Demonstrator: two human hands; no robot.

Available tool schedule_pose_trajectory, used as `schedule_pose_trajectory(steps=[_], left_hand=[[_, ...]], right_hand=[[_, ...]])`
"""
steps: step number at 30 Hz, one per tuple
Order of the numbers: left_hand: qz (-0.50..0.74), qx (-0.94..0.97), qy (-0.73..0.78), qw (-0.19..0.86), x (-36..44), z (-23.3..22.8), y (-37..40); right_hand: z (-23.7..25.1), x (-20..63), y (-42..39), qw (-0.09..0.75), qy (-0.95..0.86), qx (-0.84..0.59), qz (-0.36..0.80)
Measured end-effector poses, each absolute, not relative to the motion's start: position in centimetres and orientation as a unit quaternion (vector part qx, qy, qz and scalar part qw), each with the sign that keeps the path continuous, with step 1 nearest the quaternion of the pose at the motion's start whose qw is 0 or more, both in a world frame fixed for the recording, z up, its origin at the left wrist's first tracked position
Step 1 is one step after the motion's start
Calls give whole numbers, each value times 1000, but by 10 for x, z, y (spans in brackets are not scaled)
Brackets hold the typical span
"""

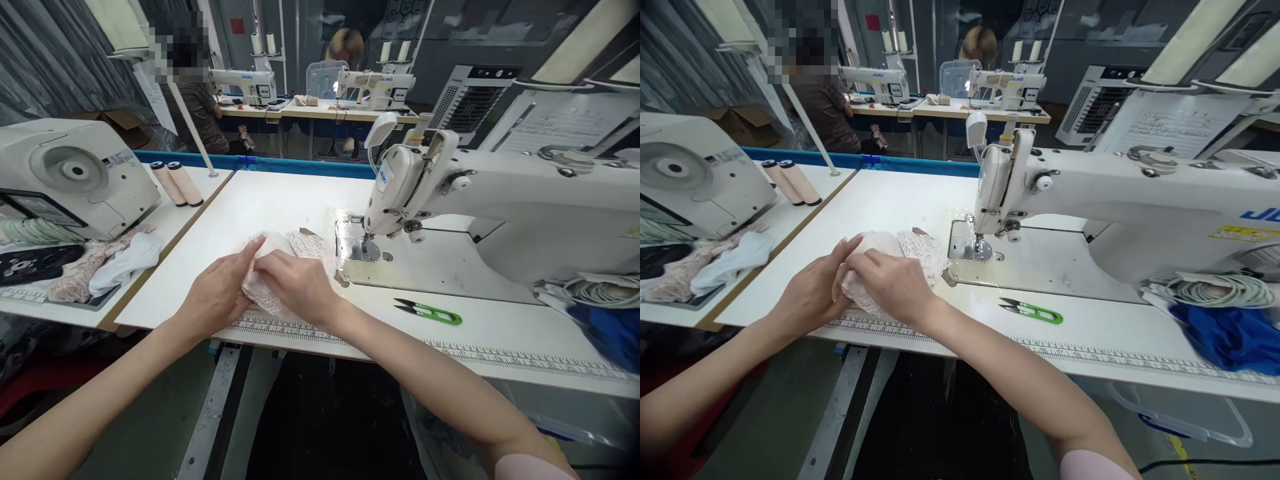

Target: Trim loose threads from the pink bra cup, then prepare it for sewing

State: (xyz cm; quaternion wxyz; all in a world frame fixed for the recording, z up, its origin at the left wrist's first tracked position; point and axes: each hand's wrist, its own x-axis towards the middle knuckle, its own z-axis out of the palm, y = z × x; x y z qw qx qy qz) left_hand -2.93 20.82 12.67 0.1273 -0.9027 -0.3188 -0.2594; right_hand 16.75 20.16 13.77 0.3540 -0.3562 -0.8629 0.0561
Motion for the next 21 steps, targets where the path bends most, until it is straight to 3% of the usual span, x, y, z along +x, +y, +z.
schedule_pose_trajectory(steps=[5,8,12,15,21], left_hand=[[-244,-907,-307,154,-31,126,212],[-204,-917,-303,163,-33,126,211],[-186,-925,-288,164,-34,127,210],[-191,-924,-280,177,-33,130,210],[-190,-928,-262,185,-30,131,209]], right_hand=[[139,173,196,420,-833,-304,192],[141,203,202,465,-771,-382,210],[141,252,213,337,-710,-602,141],[139,267,218,259,-698,-650,154],[138,260,224,270,-715,-624,165]])
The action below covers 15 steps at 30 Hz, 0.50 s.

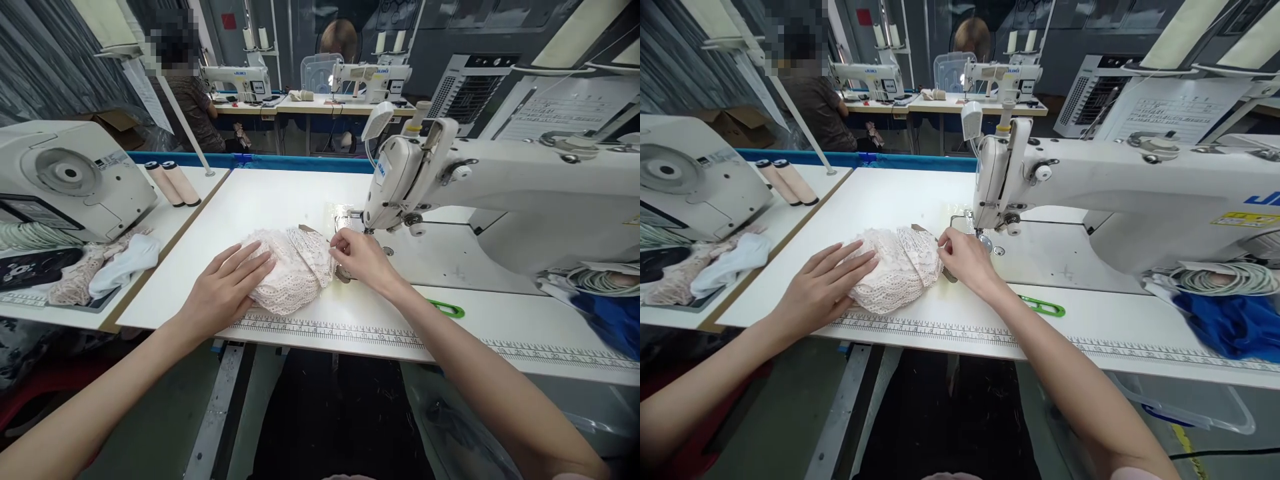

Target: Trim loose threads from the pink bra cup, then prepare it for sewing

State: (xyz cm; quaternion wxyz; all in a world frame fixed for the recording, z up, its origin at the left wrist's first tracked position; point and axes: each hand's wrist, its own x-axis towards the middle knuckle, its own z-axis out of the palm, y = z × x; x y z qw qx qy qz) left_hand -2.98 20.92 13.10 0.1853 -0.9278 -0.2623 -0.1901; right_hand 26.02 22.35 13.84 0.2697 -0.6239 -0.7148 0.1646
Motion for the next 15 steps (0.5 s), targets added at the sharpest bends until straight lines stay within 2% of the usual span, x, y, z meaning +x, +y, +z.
schedule_pose_trajectory(steps=[11,15], left_hand=[[-192,-924,-272,186,-28,128,209],[-195,-923,-270,191,-29,128,210]], right_hand=[[159,249,226,278,-755,-587,92],[170,243,230,285,-749,-567,190]])
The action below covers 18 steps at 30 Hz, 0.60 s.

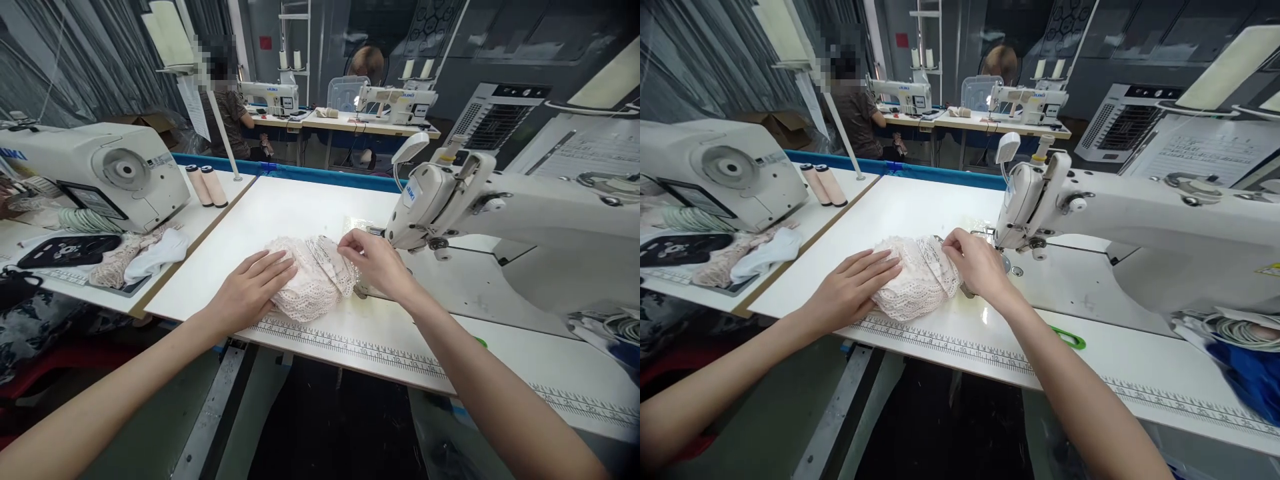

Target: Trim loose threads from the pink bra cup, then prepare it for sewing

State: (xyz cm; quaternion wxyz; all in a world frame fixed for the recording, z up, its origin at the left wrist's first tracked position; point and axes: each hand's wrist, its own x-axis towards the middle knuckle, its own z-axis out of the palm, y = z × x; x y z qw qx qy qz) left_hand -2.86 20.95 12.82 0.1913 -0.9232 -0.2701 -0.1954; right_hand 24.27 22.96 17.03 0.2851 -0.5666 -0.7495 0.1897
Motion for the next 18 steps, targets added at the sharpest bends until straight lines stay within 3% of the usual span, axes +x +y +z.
schedule_pose_trajectory(steps=[6,11,14,18], left_hand=[[-205,-927,-265,168,-28,128,210],[-274,-902,-311,118,-24,126,208],[-247,-910,-305,135,-23,126,208],[-201,-919,-299,161,-26,126,208]], right_hand=[[177,217,229,309,-766,-476,301],[168,188,215,299,-812,-432,254],[162,186,207,308,-824,-414,234],[159,205,204,360,-769,-386,362]])
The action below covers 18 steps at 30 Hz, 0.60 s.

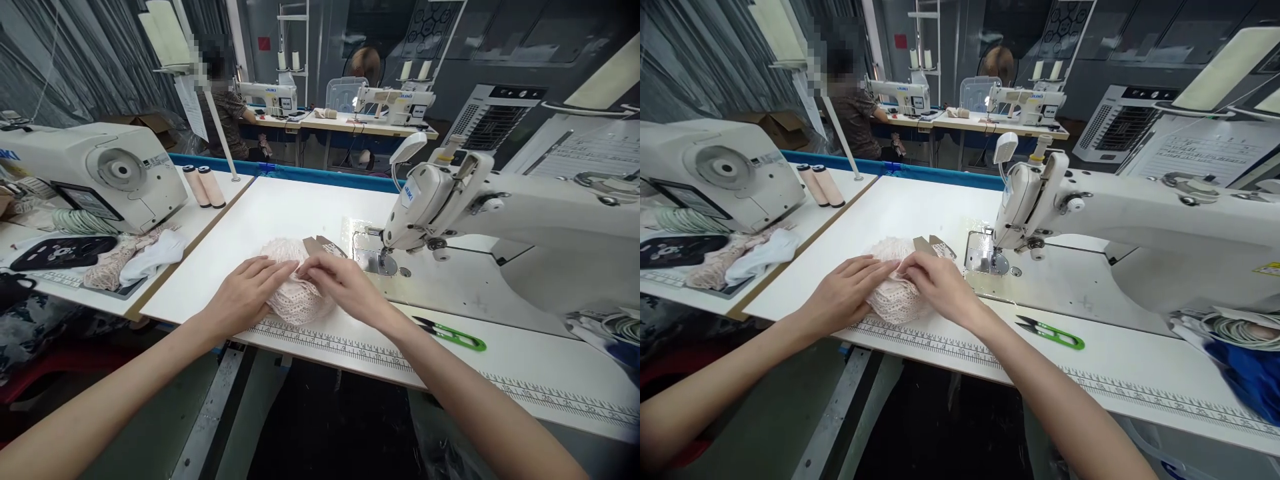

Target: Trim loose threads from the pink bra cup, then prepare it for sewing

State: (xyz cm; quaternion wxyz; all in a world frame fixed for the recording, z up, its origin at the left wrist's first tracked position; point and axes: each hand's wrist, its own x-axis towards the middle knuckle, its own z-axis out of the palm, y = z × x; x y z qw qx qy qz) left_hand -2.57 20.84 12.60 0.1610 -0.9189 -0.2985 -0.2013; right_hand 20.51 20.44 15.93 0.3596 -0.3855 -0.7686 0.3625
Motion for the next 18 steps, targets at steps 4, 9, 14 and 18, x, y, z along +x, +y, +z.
schedule_pose_trajectory(steps=[4,9,14,18], left_hand=[[-192,-922,-296,159,-27,125,208],[-198,-921,-293,166,-27,124,207],[-184,-916,-294,200,-24,128,204],[-172,-926,-273,196,-22,129,204]], right_hand=[[156,228,213,409,-720,-490,273],[144,233,221,316,-713,-556,289],[136,231,226,358,-692,-528,339],[137,244,241,454,-679,-518,256]])
